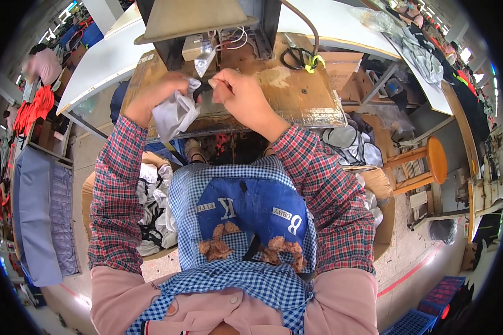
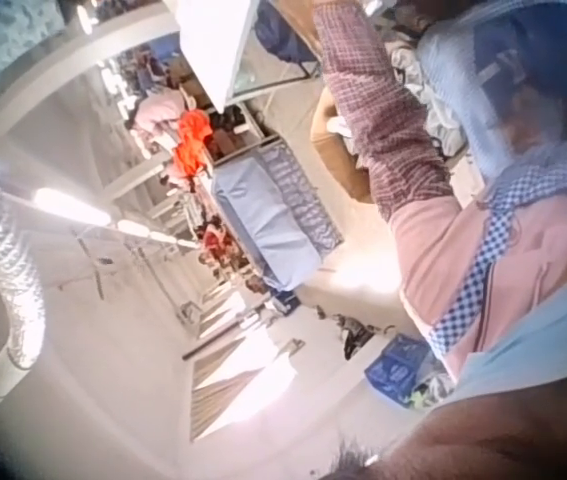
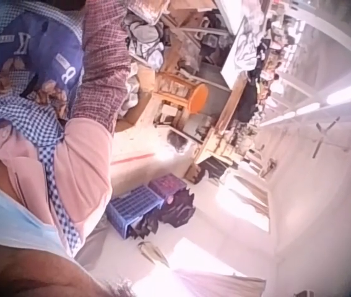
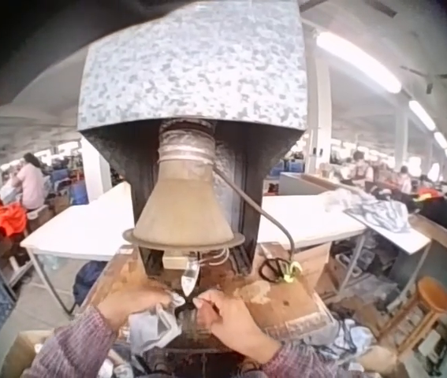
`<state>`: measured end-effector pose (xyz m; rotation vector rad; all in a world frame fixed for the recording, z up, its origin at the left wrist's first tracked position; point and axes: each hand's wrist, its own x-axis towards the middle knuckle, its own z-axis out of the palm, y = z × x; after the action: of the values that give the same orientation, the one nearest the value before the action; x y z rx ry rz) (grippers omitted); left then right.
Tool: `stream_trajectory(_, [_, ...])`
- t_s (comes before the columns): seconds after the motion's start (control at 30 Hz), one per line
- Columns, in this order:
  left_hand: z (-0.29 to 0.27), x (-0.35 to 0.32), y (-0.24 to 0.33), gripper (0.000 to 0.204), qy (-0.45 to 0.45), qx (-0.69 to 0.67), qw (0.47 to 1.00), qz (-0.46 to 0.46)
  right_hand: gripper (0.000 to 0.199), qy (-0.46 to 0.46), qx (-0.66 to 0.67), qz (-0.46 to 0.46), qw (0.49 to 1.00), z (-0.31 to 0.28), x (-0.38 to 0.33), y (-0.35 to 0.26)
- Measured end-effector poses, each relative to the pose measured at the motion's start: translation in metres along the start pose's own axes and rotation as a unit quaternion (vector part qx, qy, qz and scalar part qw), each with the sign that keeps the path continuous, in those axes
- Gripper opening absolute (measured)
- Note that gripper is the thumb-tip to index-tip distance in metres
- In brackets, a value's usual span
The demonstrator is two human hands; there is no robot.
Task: Assembling fabric masks by attaching ear loops using a specialized heat sealing machine.
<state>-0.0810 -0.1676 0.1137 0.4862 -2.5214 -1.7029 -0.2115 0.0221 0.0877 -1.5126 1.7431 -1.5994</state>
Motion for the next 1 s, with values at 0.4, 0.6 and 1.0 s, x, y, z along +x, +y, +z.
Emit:
stream_trajectory(0.4, [-0.018,0.029,-0.006,0.022,-0.019,0.041,0.997,0.058,0.021,0.010,-0.006,0.024,1.000,-0.006,0.019,0.003])
stream_trajectory(0.6, [-0.021,0.030,-0.010,0.025,-0.026,-0.013,0.999,0.015,0.020,0.031,0.019,0.007,0.999,-0.002,0.021,0.005])
stream_trajectory(1.0, [-0.013,0.016,0.009,0.030,-0.045,-0.082,0.996,0.015,0.022,0.024,0.051,0.024,0.998,-0.006,0.025,0.009])
